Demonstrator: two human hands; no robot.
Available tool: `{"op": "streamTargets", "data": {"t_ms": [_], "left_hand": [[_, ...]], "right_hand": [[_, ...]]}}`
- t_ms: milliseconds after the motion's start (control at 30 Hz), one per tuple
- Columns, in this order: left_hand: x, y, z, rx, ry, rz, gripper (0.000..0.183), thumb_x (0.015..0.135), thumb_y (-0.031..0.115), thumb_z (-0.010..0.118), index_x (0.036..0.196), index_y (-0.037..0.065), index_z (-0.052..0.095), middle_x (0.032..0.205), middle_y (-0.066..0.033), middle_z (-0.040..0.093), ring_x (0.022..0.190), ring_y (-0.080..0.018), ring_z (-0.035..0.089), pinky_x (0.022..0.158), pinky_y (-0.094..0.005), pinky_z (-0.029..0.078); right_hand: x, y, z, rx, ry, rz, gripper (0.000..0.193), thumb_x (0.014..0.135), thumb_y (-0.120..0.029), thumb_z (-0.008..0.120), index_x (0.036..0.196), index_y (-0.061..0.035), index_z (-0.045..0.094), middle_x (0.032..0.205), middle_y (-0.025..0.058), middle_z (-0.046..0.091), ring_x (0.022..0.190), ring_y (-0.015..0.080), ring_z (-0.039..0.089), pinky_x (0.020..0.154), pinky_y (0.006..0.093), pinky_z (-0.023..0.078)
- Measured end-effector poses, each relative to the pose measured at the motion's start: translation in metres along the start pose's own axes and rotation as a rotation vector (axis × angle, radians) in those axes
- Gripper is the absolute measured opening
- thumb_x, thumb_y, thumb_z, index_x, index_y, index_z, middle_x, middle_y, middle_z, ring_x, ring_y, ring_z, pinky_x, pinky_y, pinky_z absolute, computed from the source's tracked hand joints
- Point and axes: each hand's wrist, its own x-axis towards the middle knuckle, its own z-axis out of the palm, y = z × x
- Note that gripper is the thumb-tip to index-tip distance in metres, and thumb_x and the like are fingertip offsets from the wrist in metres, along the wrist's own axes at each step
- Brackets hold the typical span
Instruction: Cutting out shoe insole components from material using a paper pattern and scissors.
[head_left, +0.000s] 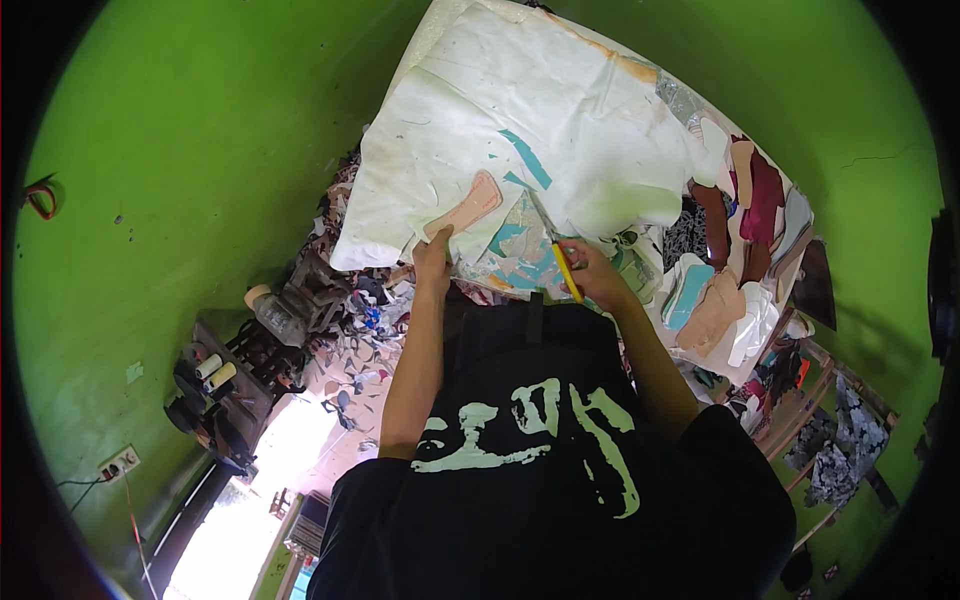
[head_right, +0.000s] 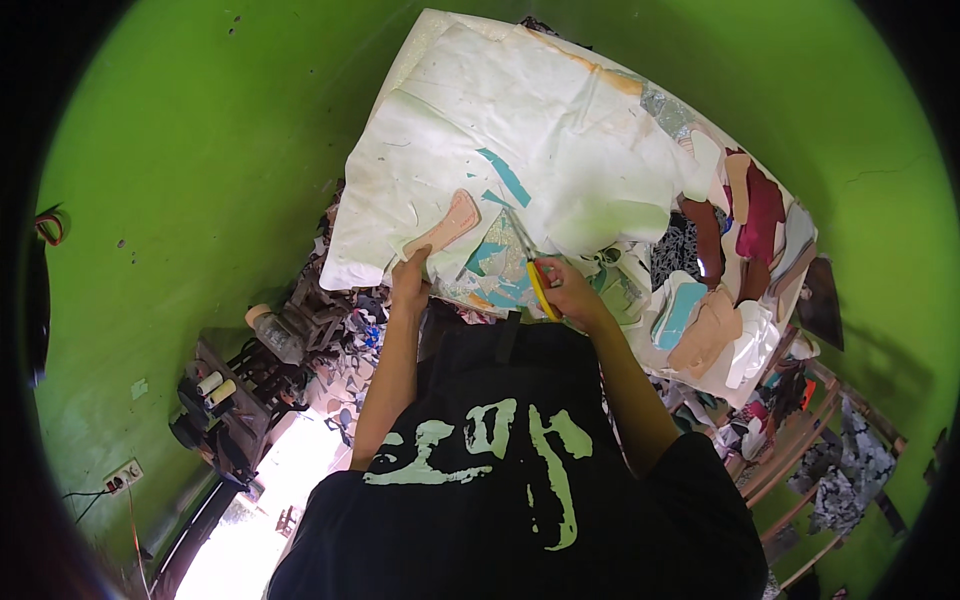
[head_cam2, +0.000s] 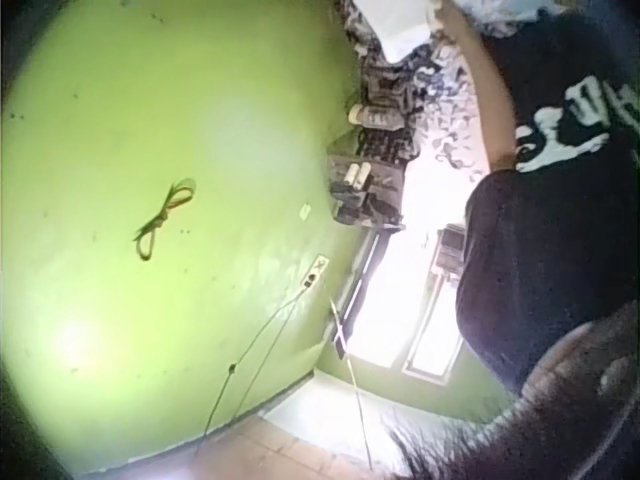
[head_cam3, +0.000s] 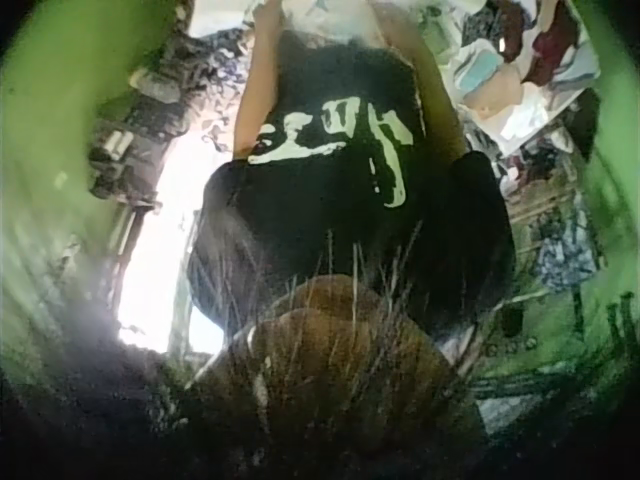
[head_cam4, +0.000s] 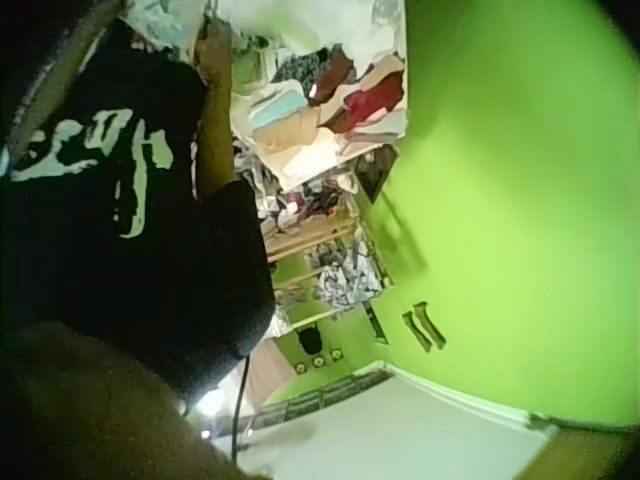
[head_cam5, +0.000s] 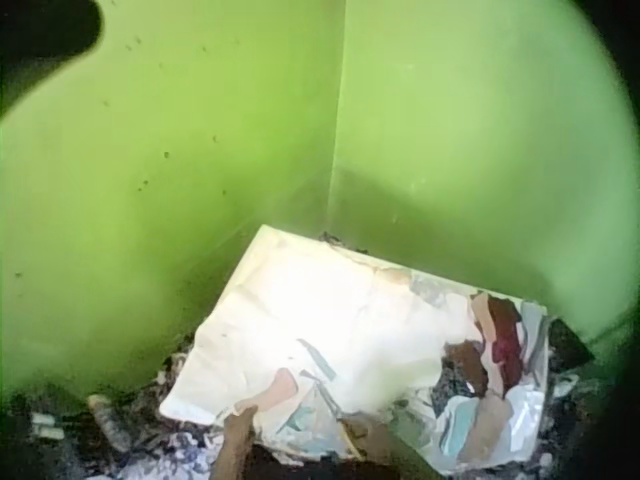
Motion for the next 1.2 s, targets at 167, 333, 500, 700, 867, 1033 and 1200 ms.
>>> {"op": "streamTargets", "data": {"t_ms": [167, 333, 500, 700, 867, 1033, 1200], "left_hand": [[0.001, 0.007, -0.001, 0.057, 0.006, -0.176, 0.029, 0.084, 0.02, 0.071, 0.109, 0.007, 0.062, 0.09, -0.0038, 0.066, 0.077, -0.0171, 0.065, 0.063, -0.0285, 0.049], [-0.026, 0.026, 0.027, -0.048, 0.084, -0.091, 0.026, 0.084, 0.017, 0.067, 0.107, 0.006, 0.062, 0.094, -0.0051, 0.066, 0.08, -0.0174, 0.065, 0.065, -0.0315, 0.05], [-0.012, 0.01, 0.018, 0.013, 0.054, 0.033, 0.03, 0.085, 0.012, 0.064, 0.111, -0.002, 0.06, 0.101, -0.0088, 0.066, 0.087, -0.0192, 0.065, 0.073, -0.0338, 0.052], [-0.001, 0.001, 0.016, 0.075, 0.078, 0.084, 0.03, 0.084, 0.007, 0.061, 0.111, -0.007, 0.06, 0.104, -0.0106, 0.065, 0.088, -0.0206, 0.064, 0.078, -0.0327, 0.052], [-0.008, 0.006, 0.023, -0.029, 0.088, 0.042, 0.029, 0.085, 0.005, 0.058, 0.111, -0.007, 0.059, 0.104, -0.0113, 0.065, 0.089, -0.0213, 0.064, 0.078, -0.0339, 0.052], [-0.009, 0.009, 0.026, -0.015, 0.084, 0.108, 0.026, 0.086, 0.001, 0.056, 0.11, -0.007, 0.059, 0.105, -0.0121, 0.065, 0.089, -0.0214, 0.064, 0.076, -0.035, 0.053], [-0.013, 0.016, 0.029, -0.015, 0.045, 0.106, 0.03, 0.086, -0.001, 0.055, 0.115, -0.008, 0.056, 0.107, -0.0124, 0.064, 0.091, -0.0217, 0.065, 0.076, -0.0343, 0.054]], "right_hand": [[-0.013, 0.006, 0.014, 0.178, -0.106, 0.169, 0.05, 0.087, -0.032, 0.074, 0.123, -0.0071, 0.049, 0.078, 0.0014, 0.05, 0.058, 0.0076, 0.052, 0.049, 0.0198, 0.042], [-0.002, 0.015, 0.027, 0.119, -0.197, 0.107, 0.051, 0.091, -0.052, 0.066, 0.119, -0.0117, 0.049, 0.078, 0.0008, 0.049, 0.055, 0.0073, 0.049, 0.048, 0.0203, 0.042], [0.019, 0.001, 0.046, 0.113, -0.162, 0.098, 0.064, 0.09, -0.069, 0.052, 0.114, -0.0094, 0.051, 0.065, -0.0007, 0.046, 0.048, 0.0108, 0.048, 0.047, 0.0238, 0.044], [0.041, -0.009, 0.044, 0.058, -0.173, 0.089, 0.07, 0.089, -0.074, 0.046, 0.106, -0.0064, 0.05, 0.064, 0.0035, 0.05, 0.047, 0.0119, 0.049, 0.045, 0.0263, 0.046], [0.041, -0.003, 0.046, 0.091, -0.153, 0.077, 0.067, 0.091, -0.071, 0.048, 0.107, -0.0063, 0.052, 0.067, 0.0037, 0.052, 0.048, 0.0109, 0.049, 0.042, 0.0245, 0.042], [0.04, 0.005, 0.046, 0.065, -0.148, -0.034, 0.066, 0.092, -0.068, 0.049, 0.111, -0.0054, 0.053, 0.07, 0.0055, 0.055, 0.047, 0.01, 0.049, 0.037, 0.0216, 0.038], [0.044, 0.006, 0.045, 0.2, -0.19, 0.029, 0.068, 0.093, -0.067, 0.047, 0.115, -0.0025, 0.051, 0.064, 0.0032, 0.049, 0.045, 0.0123, 0.047, 0.04, 0.026, 0.041]]}}
